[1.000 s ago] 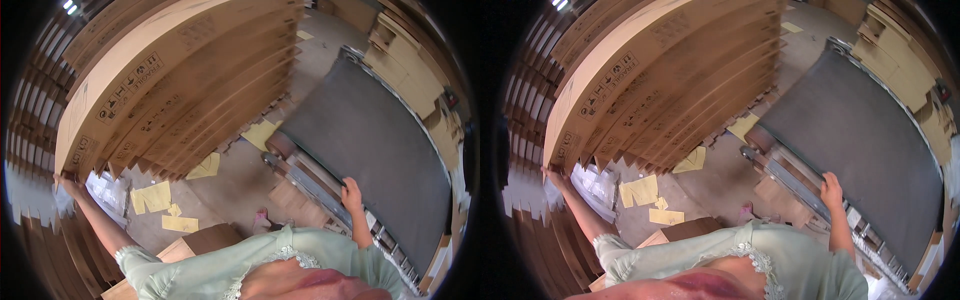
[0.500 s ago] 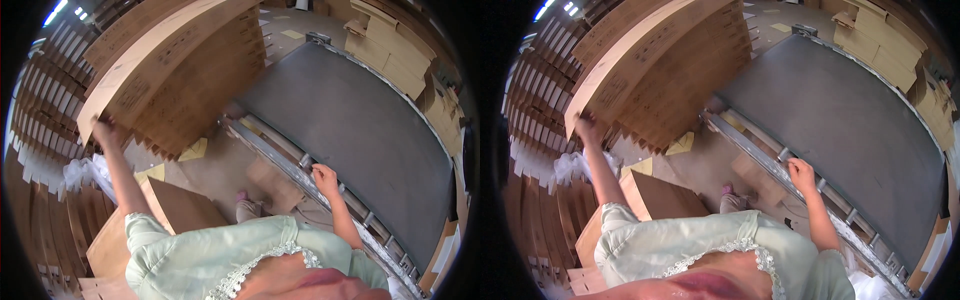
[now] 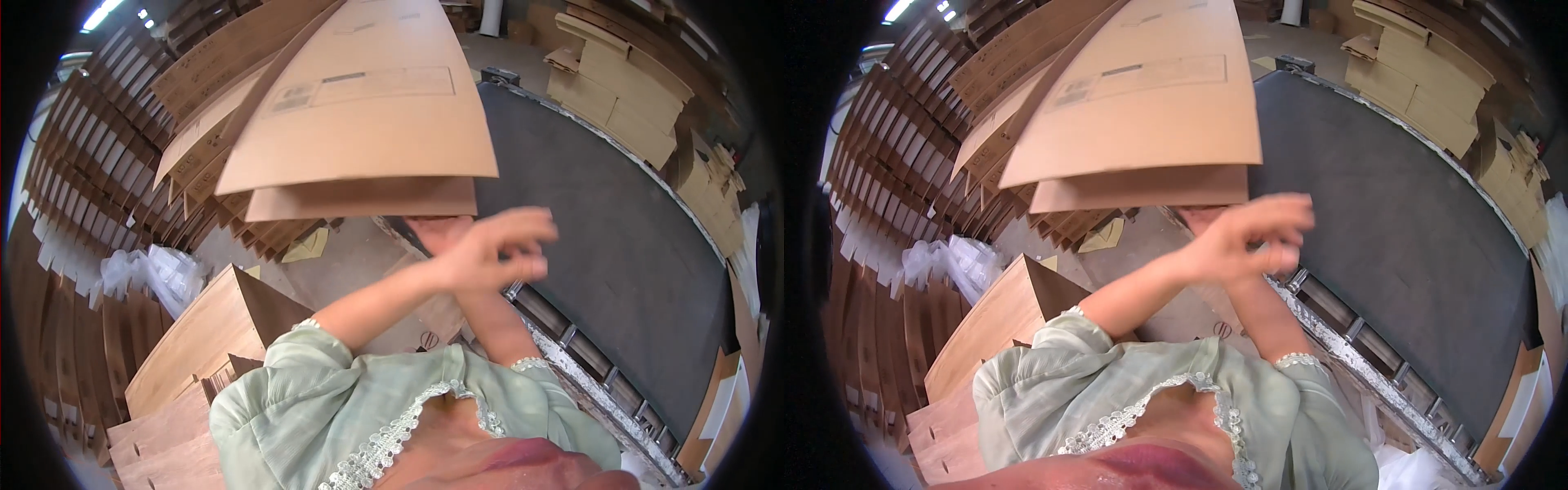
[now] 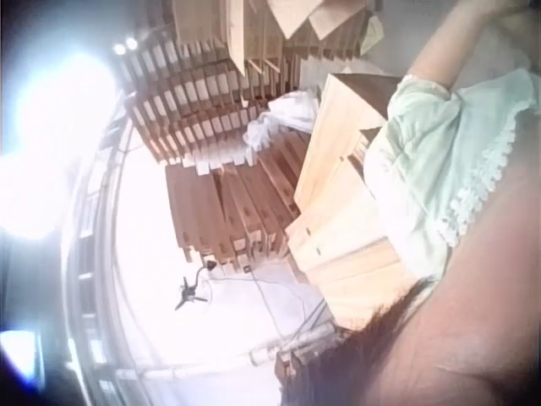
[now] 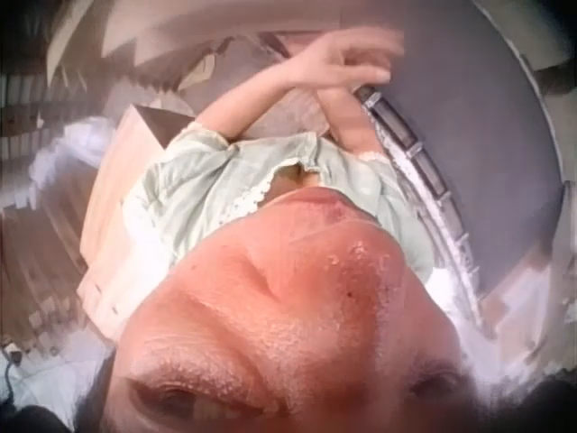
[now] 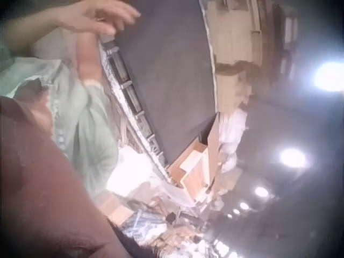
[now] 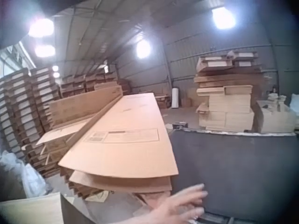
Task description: The person places wooden panels and white foam sheets into cardboard boxes on a conveyor belt and handles packing materials.
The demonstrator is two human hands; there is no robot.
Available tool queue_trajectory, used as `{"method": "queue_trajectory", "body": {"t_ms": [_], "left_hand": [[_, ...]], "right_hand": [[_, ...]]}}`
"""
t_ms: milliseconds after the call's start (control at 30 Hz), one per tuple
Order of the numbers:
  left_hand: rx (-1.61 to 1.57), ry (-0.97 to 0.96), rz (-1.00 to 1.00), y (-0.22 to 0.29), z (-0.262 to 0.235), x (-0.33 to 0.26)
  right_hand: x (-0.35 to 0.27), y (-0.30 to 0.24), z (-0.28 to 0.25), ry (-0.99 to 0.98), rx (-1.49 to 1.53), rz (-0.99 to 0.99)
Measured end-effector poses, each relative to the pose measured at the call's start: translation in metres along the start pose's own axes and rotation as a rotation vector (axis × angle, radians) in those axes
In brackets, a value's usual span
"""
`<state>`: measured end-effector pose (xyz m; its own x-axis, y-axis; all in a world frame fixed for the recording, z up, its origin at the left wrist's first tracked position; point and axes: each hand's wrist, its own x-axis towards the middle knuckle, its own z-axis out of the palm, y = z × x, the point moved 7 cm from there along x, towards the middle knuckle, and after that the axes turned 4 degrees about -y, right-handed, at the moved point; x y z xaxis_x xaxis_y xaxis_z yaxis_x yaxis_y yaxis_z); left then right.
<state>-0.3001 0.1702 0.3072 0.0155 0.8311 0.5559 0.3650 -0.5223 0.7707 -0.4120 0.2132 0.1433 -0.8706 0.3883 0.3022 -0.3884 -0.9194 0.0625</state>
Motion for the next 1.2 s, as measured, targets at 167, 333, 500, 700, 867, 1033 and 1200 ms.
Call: {"method": "queue_trajectory", "body": {"t_ms": [167,333,500,700,867,1033,1200], "left_hand": [[0.493,-0.002,0.213,0.1,-0.069,-0.052],[0.523,0.971,-0.005,0.086,-0.231,-0.114],[0.493,0.906,-0.104,0.039,-0.25,-0.116],[0.499,0.621,-0.019,0.018,-0.193,-0.072],[0.603,0.2,0.045,-0.009,-0.116,-0.027],[0.94,-0.123,0.174,-0.073,-0.037,0.032],[1.08,-0.187,0.243,-0.145,-0.01,0.055]], "right_hand": [[-0.015,-0.085,-0.01,0.228,-0.052,-0.353],[-0.021,-0.155,-0.057,0.408,-0.261,-0.559],[-0.029,-0.215,-0.058,0.609,-0.539,-0.574],[-0.189,-0.464,0.025,0.841,-1.034,-0.759],[-0.408,-0.477,0.147,0.585,-0.822,-1.415],[-0.533,-0.407,0.11,0.967,-0.942,-1.126],[-0.558,-0.336,0.019,1.16,-0.873,-0.994]]}}
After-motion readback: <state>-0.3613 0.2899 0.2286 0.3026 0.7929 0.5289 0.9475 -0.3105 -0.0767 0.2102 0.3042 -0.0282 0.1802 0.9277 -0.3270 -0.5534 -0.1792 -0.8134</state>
